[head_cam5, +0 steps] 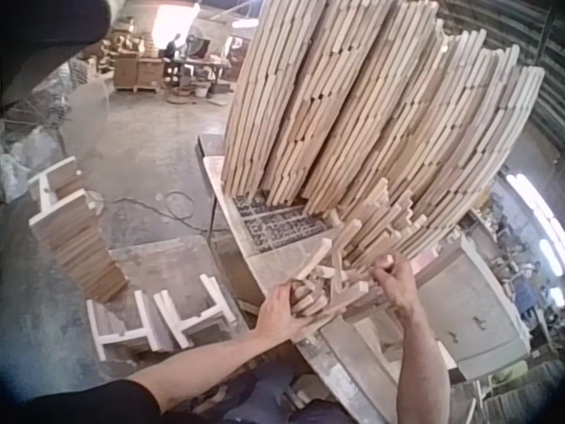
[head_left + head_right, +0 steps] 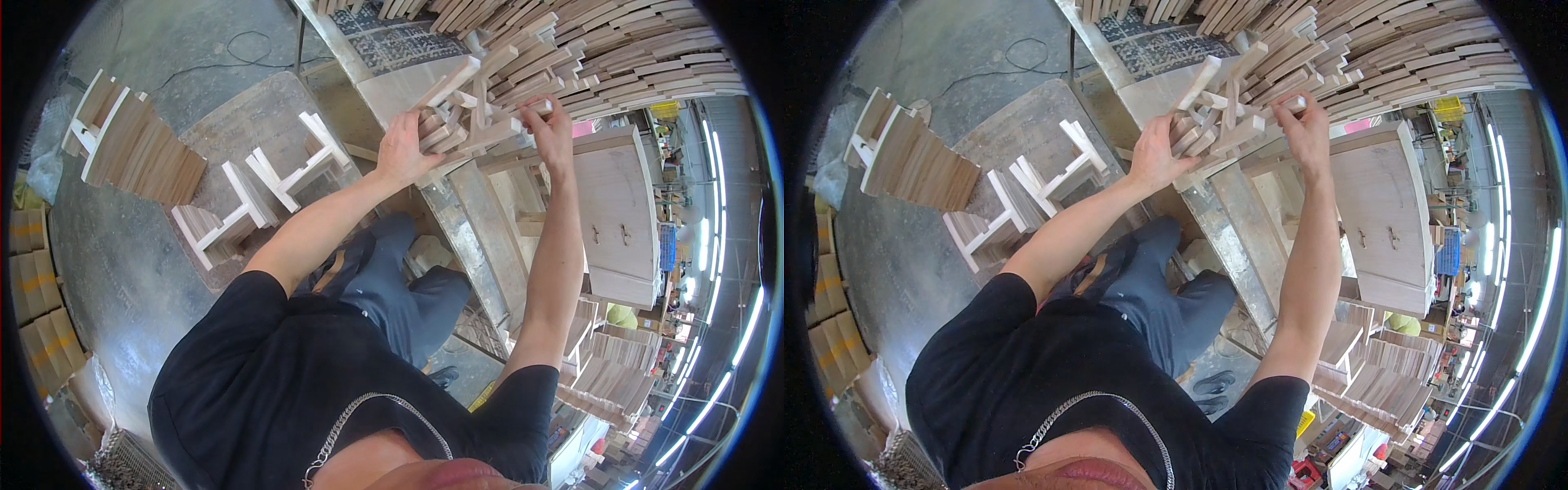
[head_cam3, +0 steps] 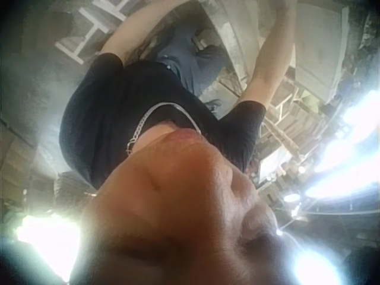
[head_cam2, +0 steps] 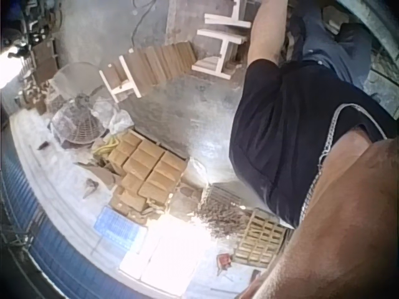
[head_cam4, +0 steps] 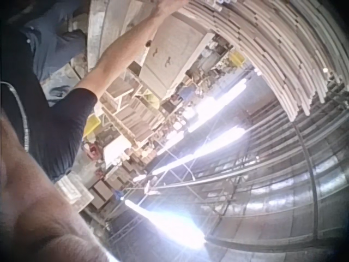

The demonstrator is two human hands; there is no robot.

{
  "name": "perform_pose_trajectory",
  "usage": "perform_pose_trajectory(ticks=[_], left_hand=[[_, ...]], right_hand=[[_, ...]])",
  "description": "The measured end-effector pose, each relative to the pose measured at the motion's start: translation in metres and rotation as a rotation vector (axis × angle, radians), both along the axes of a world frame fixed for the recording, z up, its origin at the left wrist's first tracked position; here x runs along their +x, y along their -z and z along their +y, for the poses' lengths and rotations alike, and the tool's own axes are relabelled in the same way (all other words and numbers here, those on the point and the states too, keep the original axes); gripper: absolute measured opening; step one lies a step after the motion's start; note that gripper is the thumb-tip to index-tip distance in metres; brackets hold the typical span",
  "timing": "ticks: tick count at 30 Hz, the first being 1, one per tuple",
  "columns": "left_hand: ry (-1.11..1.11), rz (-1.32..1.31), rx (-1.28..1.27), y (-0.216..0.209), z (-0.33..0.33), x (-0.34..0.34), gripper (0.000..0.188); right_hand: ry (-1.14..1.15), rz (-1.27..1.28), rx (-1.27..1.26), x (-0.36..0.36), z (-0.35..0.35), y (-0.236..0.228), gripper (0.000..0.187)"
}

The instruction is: The recorder is manually assembling cross-shaped wooden components and stacking them onto a larger pile in a furniture factory.

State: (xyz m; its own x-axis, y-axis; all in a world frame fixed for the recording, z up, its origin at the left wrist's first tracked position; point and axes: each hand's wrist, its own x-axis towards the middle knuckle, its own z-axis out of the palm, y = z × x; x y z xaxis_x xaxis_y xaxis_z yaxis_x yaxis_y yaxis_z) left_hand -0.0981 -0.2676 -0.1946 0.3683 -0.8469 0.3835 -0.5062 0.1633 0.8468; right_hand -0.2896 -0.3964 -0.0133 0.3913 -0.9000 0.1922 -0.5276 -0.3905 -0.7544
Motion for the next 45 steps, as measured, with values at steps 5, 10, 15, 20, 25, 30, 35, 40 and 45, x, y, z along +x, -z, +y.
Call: perform_pose_trajectory(ticks=[5,10,15,20,25,30,35,40,45], left_hand=[[0.003,0.048,0.034,-0.003,0.002,0.000,0.090],[0.001,0.058,0.084,-0.007,0.004,0.004,0.090],[-0.007,0.035,0.060,-0.003,0.000,0.003,0.090],[0.037,0.073,0.078,-0.001,0.002,0.008,0.100],[0.088,0.058,0.061,0.003,0.006,0.010,0.111],[0.025,0.049,-0.019,-0.004,0.012,0.001,0.116],[-0.047,0.024,0.092,-0.013,0.008,-0.009,0.117],[-0.044,-0.045,0.097,-0.013,0.006,-0.013,0.117],[-0.062,-0.039,0.055,-0.001,0.006,-0.011,0.114]], right_hand=[[0.024,0.010,0.014,0.001,0.000,0.019,0.014],[0.083,0.074,0.006,-0.002,0.006,0.016,0.019],[0.150,0.135,-0.004,0.002,0.006,0.019,0.022],[0.158,0.170,0.006,0.005,0.007,0.023,0.023],[0.148,0.254,-0.116,0.000,0.005,0.045,0.029],[0.140,0.241,-0.067,-0.004,0.000,0.070,0.028],[0.150,0.106,0.131,-0.003,0.008,0.077,0.037],[0.282,0.197,-0.022,-0.007,0.000,0.090,0.064],[0.295,0.154,0.064,0.005,0.010,0.086,0.062]])
